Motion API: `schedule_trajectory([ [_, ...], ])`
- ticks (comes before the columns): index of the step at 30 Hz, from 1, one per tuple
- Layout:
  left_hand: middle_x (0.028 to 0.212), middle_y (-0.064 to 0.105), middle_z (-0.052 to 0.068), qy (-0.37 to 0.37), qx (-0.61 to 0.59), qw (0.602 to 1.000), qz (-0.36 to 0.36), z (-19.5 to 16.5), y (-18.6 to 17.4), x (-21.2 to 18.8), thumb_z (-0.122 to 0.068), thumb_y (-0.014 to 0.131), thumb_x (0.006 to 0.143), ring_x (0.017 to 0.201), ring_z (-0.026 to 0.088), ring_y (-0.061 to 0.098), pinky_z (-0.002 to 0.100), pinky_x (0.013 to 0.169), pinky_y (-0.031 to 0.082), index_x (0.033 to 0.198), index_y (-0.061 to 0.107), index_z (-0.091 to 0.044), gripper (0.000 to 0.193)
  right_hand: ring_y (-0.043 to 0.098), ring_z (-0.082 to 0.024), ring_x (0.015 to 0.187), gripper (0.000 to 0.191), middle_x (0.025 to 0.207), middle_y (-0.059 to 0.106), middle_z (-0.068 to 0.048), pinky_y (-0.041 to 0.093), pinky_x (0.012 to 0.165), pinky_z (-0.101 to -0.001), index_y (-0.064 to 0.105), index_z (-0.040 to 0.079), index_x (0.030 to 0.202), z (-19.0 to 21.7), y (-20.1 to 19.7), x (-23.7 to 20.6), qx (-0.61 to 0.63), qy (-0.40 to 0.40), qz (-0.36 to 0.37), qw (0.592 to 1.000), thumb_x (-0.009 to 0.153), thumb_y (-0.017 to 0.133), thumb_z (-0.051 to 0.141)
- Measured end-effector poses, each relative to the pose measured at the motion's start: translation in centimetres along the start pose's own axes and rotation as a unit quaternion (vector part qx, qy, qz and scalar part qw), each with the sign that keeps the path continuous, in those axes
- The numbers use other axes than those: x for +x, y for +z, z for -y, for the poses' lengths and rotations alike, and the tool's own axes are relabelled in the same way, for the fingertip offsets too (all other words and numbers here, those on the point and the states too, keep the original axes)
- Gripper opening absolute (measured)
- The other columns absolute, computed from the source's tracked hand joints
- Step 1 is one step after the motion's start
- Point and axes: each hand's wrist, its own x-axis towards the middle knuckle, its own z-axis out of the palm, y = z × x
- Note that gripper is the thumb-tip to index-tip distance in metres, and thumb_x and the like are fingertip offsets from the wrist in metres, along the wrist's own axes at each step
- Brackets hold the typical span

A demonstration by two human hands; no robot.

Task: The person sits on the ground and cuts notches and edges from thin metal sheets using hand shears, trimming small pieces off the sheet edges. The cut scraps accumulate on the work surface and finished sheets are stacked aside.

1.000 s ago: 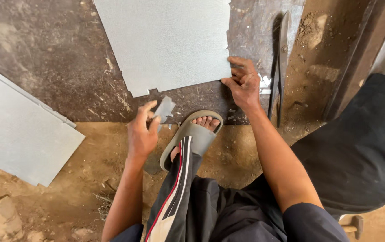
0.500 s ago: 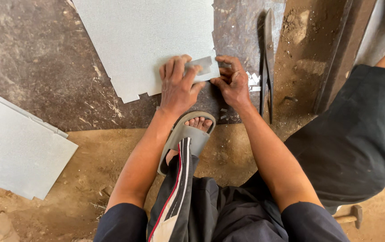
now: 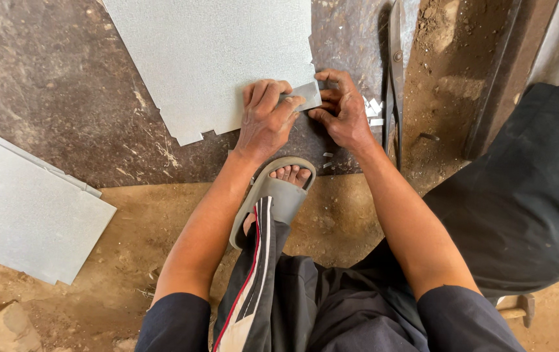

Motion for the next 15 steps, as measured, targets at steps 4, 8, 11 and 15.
schedule_trajectory([
  [4, 0.118, 0.059, 0.002, 0.002, -0.005, 1.0, 0.002, -0.1, 0.21, 0.13, -0.01, 0.088, 0.078, 0.117, 0.023, 0.054, 0.044, 0.103, 0.038, 0.11, 0.074, -0.012, 0.035, 0.07, -0.018, 0.114, 0.061, 0.119, 0.07, -0.015, 0.062, 0.097, -0.0305, 0.044, 0.008, 0.14, 0.05, -0.01, 0.03, -0.004, -0.003, 0.001, 1.0, 0.091, 0.069, -0.019],
  [8, 0.119, 0.061, 0.002, 0.004, -0.005, 1.0, -0.003, -0.04, 0.1, 0.16, -0.01, 0.089, 0.077, 0.118, 0.023, 0.055, 0.043, 0.104, 0.038, 0.109, 0.074, -0.012, 0.036, 0.069, -0.017, 0.11, 0.061, 0.116, 0.071, -0.014, 0.061, 0.092, -0.0293, 0.044, 0.009, 0.14, 0.06, -0.05, 0.09, 0.006, 0.008, -0.001, 1.0, 0.092, 0.068, -0.019],
  [11, 0.119, 0.062, 0.002, 0.004, -0.012, 1.0, 0.002, 0.05, -0.06, 0.22, -0.01, 0.089, 0.077, 0.117, 0.022, 0.056, 0.043, 0.104, 0.039, 0.109, 0.074, -0.012, 0.036, 0.07, -0.016, 0.112, 0.06, 0.116, 0.072, -0.013, 0.062, 0.095, -0.0288, 0.044, 0.009, 0.14, 0.09, -0.1, 0.08, 0.011, 0.003, 0.001, 1.0, 0.092, 0.068, -0.018],
  [15, 0.12, 0.062, 0.003, 0.01, -0.008, 1.0, 0.014, 0.22, -0.27, 0.3, -0.009, 0.088, 0.077, 0.117, 0.022, 0.057, 0.043, 0.103, 0.04, 0.11, 0.074, -0.01, 0.036, 0.069, -0.015, 0.111, 0.06, 0.116, 0.071, -0.014, 0.061, 0.093, -0.0287, 0.045, 0.009, 0.14, 0.17, 0.02, 0.06, 0.012, 0.007, -0.002, 1.0, 0.092, 0.068, -0.02],
])
